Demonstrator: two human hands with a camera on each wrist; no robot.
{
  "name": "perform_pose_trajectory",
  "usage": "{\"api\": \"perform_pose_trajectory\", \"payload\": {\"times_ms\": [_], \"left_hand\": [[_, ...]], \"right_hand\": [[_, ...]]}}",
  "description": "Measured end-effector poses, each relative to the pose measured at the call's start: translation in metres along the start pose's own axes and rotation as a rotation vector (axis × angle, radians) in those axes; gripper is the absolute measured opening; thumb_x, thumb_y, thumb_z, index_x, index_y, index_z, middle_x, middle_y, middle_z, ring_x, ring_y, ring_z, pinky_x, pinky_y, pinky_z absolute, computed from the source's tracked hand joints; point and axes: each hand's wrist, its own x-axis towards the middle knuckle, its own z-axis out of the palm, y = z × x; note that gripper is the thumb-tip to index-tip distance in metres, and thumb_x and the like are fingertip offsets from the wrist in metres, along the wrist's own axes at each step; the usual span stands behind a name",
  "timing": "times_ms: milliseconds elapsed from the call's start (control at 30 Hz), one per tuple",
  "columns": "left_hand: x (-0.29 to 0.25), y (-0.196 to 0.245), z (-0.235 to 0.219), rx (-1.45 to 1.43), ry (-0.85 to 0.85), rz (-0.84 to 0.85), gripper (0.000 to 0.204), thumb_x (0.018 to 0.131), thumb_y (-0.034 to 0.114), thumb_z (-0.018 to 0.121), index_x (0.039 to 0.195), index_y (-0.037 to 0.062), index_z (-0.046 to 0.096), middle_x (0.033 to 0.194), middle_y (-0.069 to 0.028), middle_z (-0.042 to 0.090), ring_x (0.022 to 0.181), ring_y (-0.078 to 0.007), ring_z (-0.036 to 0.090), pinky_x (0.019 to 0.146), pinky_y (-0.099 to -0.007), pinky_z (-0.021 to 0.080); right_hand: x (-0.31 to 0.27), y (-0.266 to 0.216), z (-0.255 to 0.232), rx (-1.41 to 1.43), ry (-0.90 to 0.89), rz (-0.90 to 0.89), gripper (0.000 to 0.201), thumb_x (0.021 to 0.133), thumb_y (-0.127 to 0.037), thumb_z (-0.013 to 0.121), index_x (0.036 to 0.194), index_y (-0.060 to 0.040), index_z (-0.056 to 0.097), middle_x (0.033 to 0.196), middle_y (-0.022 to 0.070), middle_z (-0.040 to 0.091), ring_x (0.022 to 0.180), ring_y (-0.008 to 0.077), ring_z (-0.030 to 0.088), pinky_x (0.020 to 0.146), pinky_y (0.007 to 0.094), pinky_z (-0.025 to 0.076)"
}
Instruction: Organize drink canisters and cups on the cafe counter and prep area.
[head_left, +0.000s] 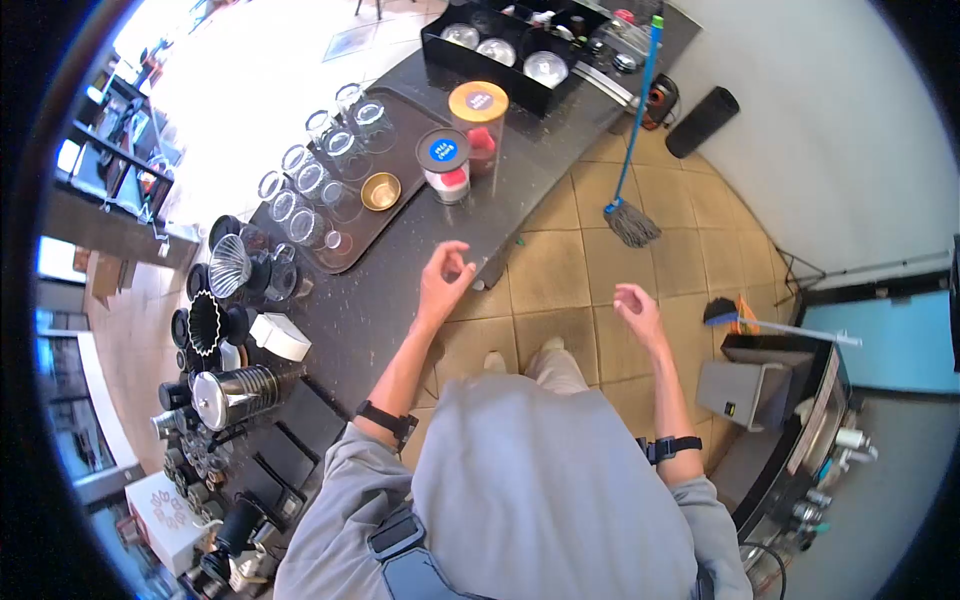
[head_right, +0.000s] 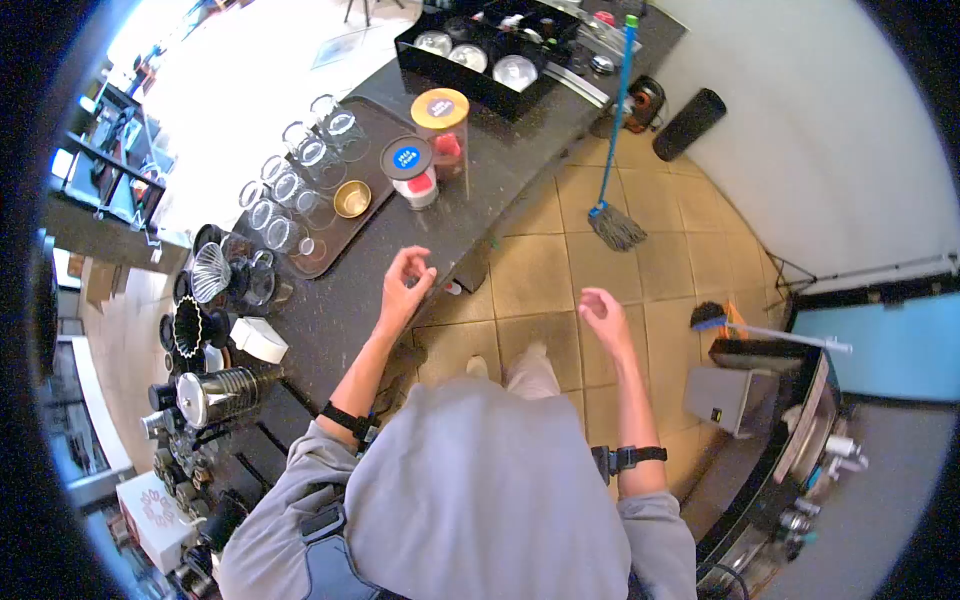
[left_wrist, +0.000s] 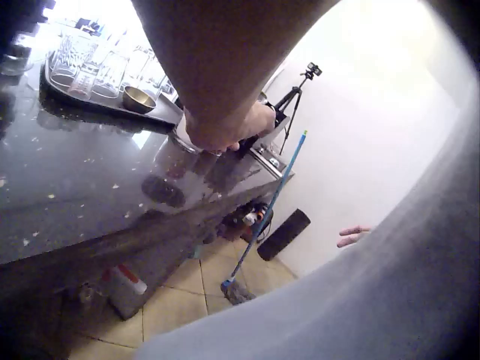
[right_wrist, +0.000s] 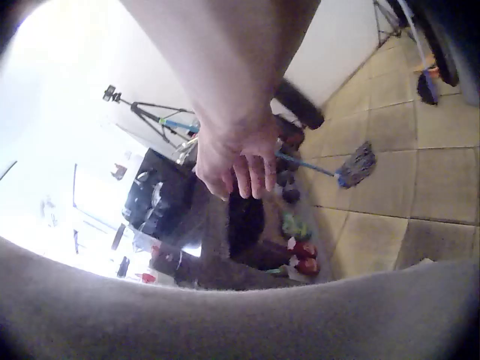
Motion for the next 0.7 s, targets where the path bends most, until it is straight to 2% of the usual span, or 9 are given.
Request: {"api": "perform_pose_trajectory", "payload": {"times_ms": [100,133,167,233,267,333,467,533,700], "left_hand": [[0.040,0.011,0.001,0.087,0.235,0.058,0.050,0.083,0.009,0.077,0.128,0.0092,0.055,0.098,-0.0005,0.055,0.093,-0.0125,0.058,0.088,-0.0298,0.050],[0.051,0.007,-0.004,0.108,0.223,-0.009,0.079,0.078,0.016,0.083,0.144,0.0113,0.041,0.121,-0.0088,0.052,0.110,-0.0209,0.056,0.099,-0.0373,0.047],[0.057,0.004,-0.003,0.117,0.256,-0.023,0.079,0.078,0.016,0.083,0.144,0.0113,0.041,0.121,-0.0088,0.052,0.110,-0.0209,0.056,0.099,-0.0373,0.047],[0.082,0.003,0.001,0.217,0.380,0.017,0.109,0.072,0.026,0.088,0.157,0.0128,0.021,0.139,-0.0174,0.044,0.129,-0.0306,0.049,0.106,-0.0453,0.042],[0.093,0.001,-0.002,0.211,0.319,-0.062,0.130,0.066,0.033,0.092,0.161,0.0149,0.004,0.153,-0.0217,0.030,0.142,-0.0369,0.036,0.114,-0.0511,0.035],[0.106,0.003,-0.001,0.189,0.344,-0.100,0.130,0.066,0.034,0.093,0.160,0.0146,0.005,0.154,-0.0217,0.029,0.143,-0.0373,0.035,0.115,-0.0518,0.033],[0.141,0.020,0.006,0.045,0.360,-0.138,0.131,0.063,0.028,0.096,0.160,0.0137,0.009,0.154,-0.0186,0.035,0.142,-0.0314,0.039,0.117,-0.0462,0.033],[0.153,0.021,0.011,-0.029,0.374,-0.119,0.123,0.061,0.019,0.097,0.157,0.0111,0.019,0.145,-0.0131,0.048,0.135,-0.0242,0.047,0.114,-0.0387,0.038],[0.160,0.008,0.020,0.045,0.513,-0.231,0.106,0.061,0.020,0.096,0.146,0.0091,0.034,0.139,-0.0098,0.054,0.129,-0.0218,0.053,0.107,-0.0379,0.045]], "right_hand": [[0.090,-0.046,0.012,0.048,-0.022,-0.136,0.051,0.087,-0.020,0.076,0.133,-0.0069,0.058,0.123,0.0097,0.066,0.112,0.0188,0.062,0.097,0.0368,0.052],[0.115,-0.061,0.019,0.081,-0.027,-0.204,0.058,0.085,-0.019,0.078,0.137,-0.0080,0.055,0.131,0.0106,0.062,0.117,0.0209,0.061,0.099,0.0389,0.051],[0.137,-0.076,0.026,0.078,-0.063,-0.212,0.058,0.085,-0.019,0.078,0.137,-0.0080,0.055,0.131,0.0106,0.062,0.117,0.0209,0.061,0.099,0.0389,0.051],[0.188,-0.113,0.039,0.063,-0.130,-0.357,0.083,0.080,-0.021,0.083,0.150,-0.0112,0.039,0.148,0.0124,0.048,0.133,0.0267,0.050,0.106,0.0446,0.046],[0.214,-0.131,0.048,0.065,-0.164,-0.373,0.083,0.080,-0.021,0.083,0.150,-0.0112,0.039,0.148,0.0124,0.048,0.133,0.0267,0.050,0.106,0.0446,0.046],[0.252,-0.160,0.063,0.092,-0.241,-0.491,0.108,0.074,-0.029,0.089,0.157,-0.0137,0.023,0.158,0.0137,0.035,0.145,0.0300,0.037,0.114,0.0495,0.036],[0.323,-0.198,0.085,0.053,-0.392,-0.630,0.132,0.059,-0.042,0.096,0.159,-0.0122,0.015,0.160,0.0149,0.031,0.148,0.0306,0.031,0.119,0.0522,0.028],[0.348,-0.212,0.095,0.098,-0.493,-0.672,0.133,0.058,-0.042,0.096,0.159,-0.0120,0.016,0.159,0.0145,0.033,0.148,0.0304,0.031,0.119,0.0517,0.028],[0.370,-0.224,0.114,0.122,-0.740,-0.650,0.129,0.054,-0.039,0.099,0.155,-0.0129,0.022,0.154,0.0146,0.040,0.143,0.0302,0.040,0.117,0.0430,0.035]]}}
